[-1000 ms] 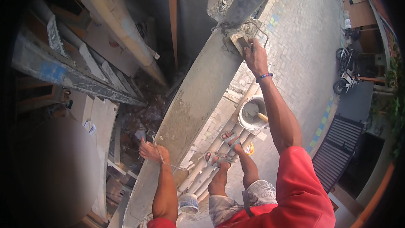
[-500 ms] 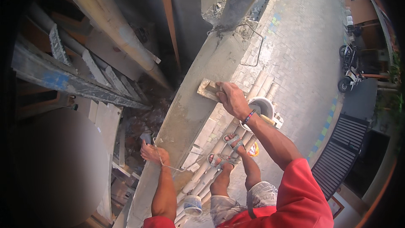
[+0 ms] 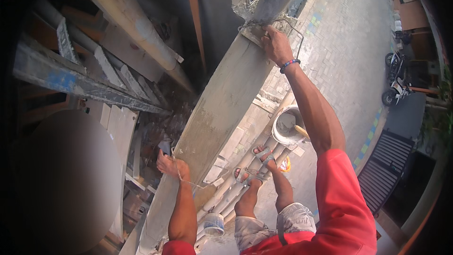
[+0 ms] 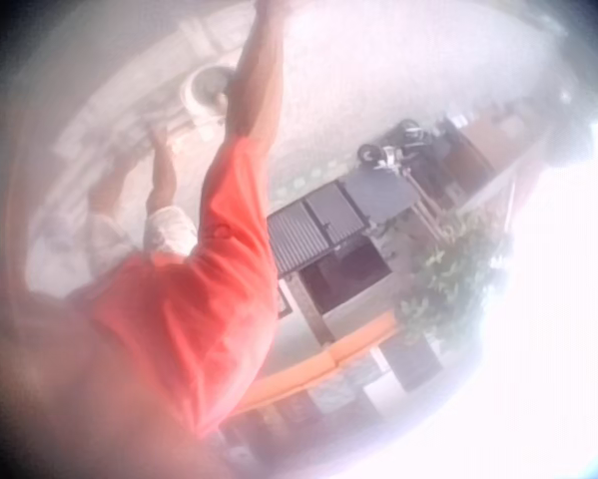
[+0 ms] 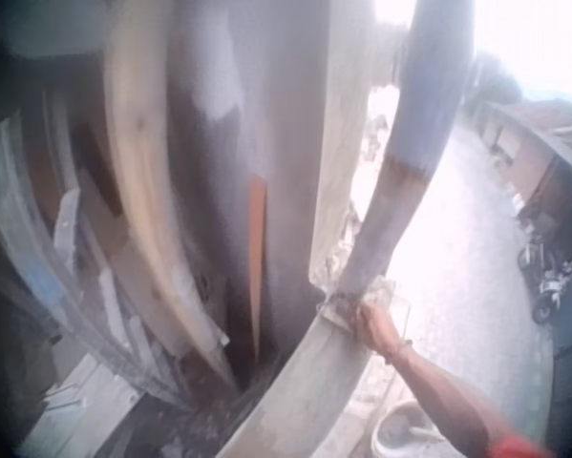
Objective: The person scoops wet cement from a bucket with a trowel and applies it to a concrete beam, smoothing the surface. The person repeatedly transfers cement and spreads it along the beam using the trowel.
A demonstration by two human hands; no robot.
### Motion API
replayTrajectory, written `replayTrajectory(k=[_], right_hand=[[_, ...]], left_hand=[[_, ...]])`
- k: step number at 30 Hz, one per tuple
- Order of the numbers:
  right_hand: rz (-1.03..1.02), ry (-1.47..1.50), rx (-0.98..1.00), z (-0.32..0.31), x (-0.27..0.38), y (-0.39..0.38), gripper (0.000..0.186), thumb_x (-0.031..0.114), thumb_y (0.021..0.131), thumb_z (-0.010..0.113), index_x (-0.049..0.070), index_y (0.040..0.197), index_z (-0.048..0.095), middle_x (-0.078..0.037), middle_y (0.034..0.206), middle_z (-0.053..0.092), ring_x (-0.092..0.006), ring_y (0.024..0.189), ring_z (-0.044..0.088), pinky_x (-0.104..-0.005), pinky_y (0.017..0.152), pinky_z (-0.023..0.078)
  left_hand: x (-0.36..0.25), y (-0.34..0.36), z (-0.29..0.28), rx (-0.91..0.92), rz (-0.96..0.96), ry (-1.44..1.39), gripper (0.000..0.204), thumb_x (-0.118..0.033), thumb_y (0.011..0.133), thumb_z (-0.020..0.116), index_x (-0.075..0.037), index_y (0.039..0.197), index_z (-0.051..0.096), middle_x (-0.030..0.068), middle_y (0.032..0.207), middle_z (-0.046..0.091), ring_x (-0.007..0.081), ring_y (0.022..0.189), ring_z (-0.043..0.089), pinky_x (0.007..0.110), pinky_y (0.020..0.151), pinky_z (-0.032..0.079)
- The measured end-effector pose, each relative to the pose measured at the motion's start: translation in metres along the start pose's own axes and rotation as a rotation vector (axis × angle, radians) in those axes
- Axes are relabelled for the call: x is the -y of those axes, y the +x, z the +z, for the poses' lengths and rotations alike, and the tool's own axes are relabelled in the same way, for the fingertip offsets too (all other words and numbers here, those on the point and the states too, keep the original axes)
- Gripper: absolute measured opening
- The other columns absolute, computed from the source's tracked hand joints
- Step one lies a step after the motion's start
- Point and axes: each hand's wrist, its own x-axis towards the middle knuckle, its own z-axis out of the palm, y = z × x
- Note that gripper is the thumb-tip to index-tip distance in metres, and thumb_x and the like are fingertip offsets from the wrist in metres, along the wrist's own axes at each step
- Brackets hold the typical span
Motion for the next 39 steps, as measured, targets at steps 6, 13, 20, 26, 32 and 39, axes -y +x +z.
replayTrajectory(k=[6, 13, 20, 26, 32, 39], right_hand=[[-0.026, 0.023, 0.132, 0.001, 0.018, -0.018, 0.031, 0.007, 0.085, 0.063, -0.001, 0.115, 0.061, -0.025, 0.088, 0.065, -0.042, 0.087, 0.064, -0.0457, 0.078, 0.049], [-0.127, 0.061, 0.27, 0.033, 0.083, -0.122, 0.03, 0.006, 0.089, 0.061, 0.0, 0.118, 0.058, -0.019, 0.099, 0.063, -0.0372, 0.092, 0.058, -0.0442, 0.083, 0.048], [-0.068, 0.251, 0.4, 0.011, 0.096, -0.165, 0.033, 0.008, 0.087, 0.065, -0.001, 0.118, 0.059, -0.018, 0.095, 0.064, -0.037, 0.092, 0.061, -0.043, 0.082, 0.051], [0.086, 0.143, 0.125, 0.001, 0.05, -0.073, 0.031, 0.009, 0.087, 0.063, -0.001, 0.117, 0.059, -0.024, 0.096, 0.066, -0.0417, 0.091, 0.065, -0.0443, 0.081, 0.05], [-0.093, 0.165, 0.291, 0.043, 0.102, -0.125, 0.032, 0.007, 0.087, 0.062, 0.0, 0.118, 0.058, -0.021, 0.098, 0.065, -0.0392, 0.091, 0.06, -0.0454, 0.083, 0.049], [0.005, 0.461, 0.648, 0.044, 0.148, -0.237, 0.032, 0.009, 0.088, 0.064, -0.002, 0.117, 0.058, -0.025, 0.103, 0.065, -0.0427, 0.097, 0.063, -0.0457, 0.085, 0.051]], left_hand=[[-0.003, 0.0, -0.002, 0.014, -0.035, 0.001, 0.03, -0.005, 0.095, 0.048, -0.006, 0.125, 0.051, 0.0179, 0.117, 0.055, 0.0385, 0.119, 0.049, 0.057, 0.104, 0.031], [0.001, 0.001, -0.001, -0.002, -0.009, 0.001, 0.032, -0.004, 0.094, 0.049, -0.006, 0.126, 0.05, 0.0165, 0.118, 0.055, 0.0377, 0.12, 0.048, 0.056, 0.105, 0.03], [-0.001, 0.002, -0.002, -0.026, -0.013, -0.018, 0.032, -0.008, 0.094, 0.047, -0.003, 0.124, 0.055, 0.0203, 0.118, 0.057, 0.0398, 0.115, 0.051, 0.055, 0.103, 0.032], [-0.005, 0.003, -0.004, 0.005, 0.004, -0.017, 0.033, -0.004, 0.092, 0.049, -0.003, 0.125, 0.053, 0.0203, 0.117, 0.057, 0.0393, 0.116, 0.05, 0.055, 0.103, 0.032], [-0.008, 0.003, -0.007, 0.027, -0.005, 0.031, 0.032, -0.005, 0.093, 0.048, -0.003, 0.125, 0.052, 0.019, 0.12, 0.056, 0.0378, 0.117, 0.05, 0.054, 0.104, 0.032], [-0.007, 0.002, -0.008, 0.036, -0.005, -0.003, 0.032, -0.006, 0.095, 0.047, -0.004, 0.126, 0.052, 0.0179, 0.123, 0.055, 0.0368, 0.12, 0.049, 0.055, 0.106, 0.03]])
